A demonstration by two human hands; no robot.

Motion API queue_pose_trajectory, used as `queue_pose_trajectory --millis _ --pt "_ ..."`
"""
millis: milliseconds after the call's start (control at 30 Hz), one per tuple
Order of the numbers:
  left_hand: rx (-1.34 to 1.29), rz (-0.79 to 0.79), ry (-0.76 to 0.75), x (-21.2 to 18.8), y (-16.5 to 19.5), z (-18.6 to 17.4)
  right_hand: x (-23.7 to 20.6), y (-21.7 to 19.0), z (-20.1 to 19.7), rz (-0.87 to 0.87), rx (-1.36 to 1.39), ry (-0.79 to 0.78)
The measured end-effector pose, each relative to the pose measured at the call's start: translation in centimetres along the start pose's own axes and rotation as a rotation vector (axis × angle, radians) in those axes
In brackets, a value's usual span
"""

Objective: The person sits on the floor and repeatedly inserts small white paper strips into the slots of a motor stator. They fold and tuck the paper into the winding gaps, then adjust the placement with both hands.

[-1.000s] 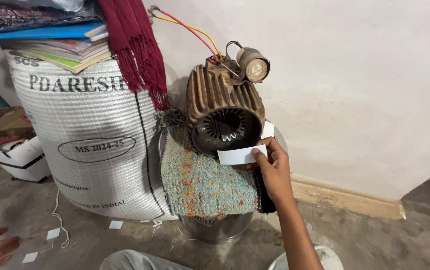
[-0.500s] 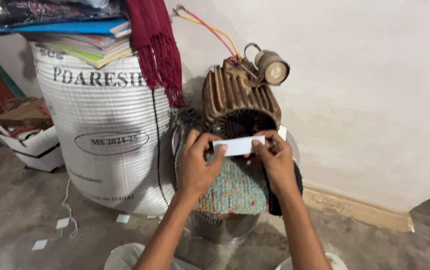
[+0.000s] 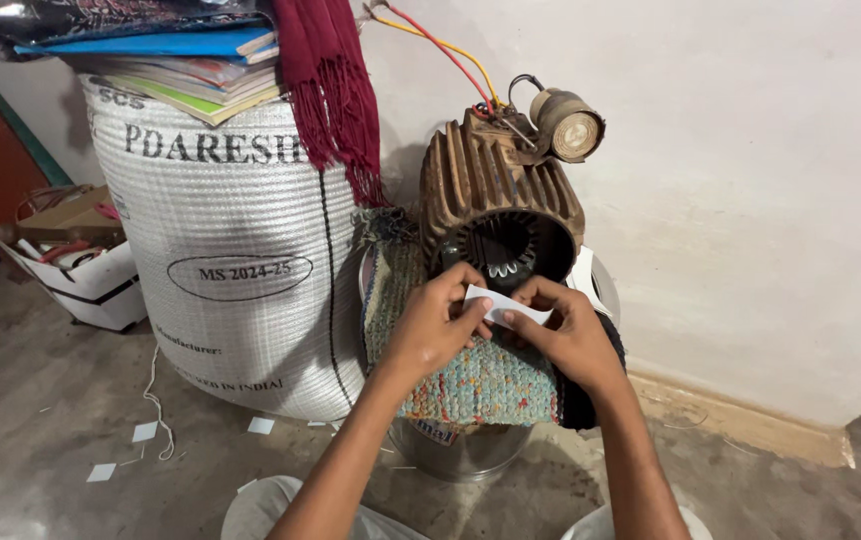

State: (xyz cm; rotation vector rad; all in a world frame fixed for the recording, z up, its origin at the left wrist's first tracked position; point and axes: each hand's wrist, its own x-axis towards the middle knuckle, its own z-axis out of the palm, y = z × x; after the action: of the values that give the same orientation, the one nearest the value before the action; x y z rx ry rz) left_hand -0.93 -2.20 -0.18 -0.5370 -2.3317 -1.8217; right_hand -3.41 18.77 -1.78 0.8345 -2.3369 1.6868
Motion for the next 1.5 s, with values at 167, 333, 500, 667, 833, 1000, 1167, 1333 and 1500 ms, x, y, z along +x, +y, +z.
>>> queue_pose_trajectory --millis 167,333,500,667,833,1000,1167,1333,1500 --pt "0.001 -0.066 -0.099 0.3 -0.6 -0.2 -0.4 -0.2 0.6 0.111 -0.205 0.200" --pt "-0.027 -0.039 -0.051 0.0 -1.2 -0.6 -1.0 -0.2 1.2 0.080 -0.172 0.257" --pt "-0.052 -0.027 -0.035 -0.1 -1.6 -0.5 -1.0 0.1 0.6 0.134 0.090 0.216" --pt "-0.065 0.011 -0.032 0.1 -2.2 -0.3 -0.9 0.4 -0.3 0.092 0.304 0.216" --pt "-0.083 0.036 -0.049 0.1 -2.6 -0.2 -1.0 0.9 -0.9 0.115 0.403 0.219" --pt "-0.096 0.027 -0.032 0.1 -2.5 -0.4 -0.9 1.3 -1.0 0.126 0.447 0.220" --pt "-0.225 -0.098 0.008 0.4 -2.1 -0.4 -0.9 1.7 -0.8 0.092 0.499 0.240" --pt "-0.191 -0.070 -0.011 0.4 -1.6 -0.7 -0.7 2.0 -1.1 0.118 0.551 0.242" --pt "-0.026 0.004 -0.080 0.9 -1.6 0.2 -0.6 1.7 -1.5 0.132 0.547 0.177"
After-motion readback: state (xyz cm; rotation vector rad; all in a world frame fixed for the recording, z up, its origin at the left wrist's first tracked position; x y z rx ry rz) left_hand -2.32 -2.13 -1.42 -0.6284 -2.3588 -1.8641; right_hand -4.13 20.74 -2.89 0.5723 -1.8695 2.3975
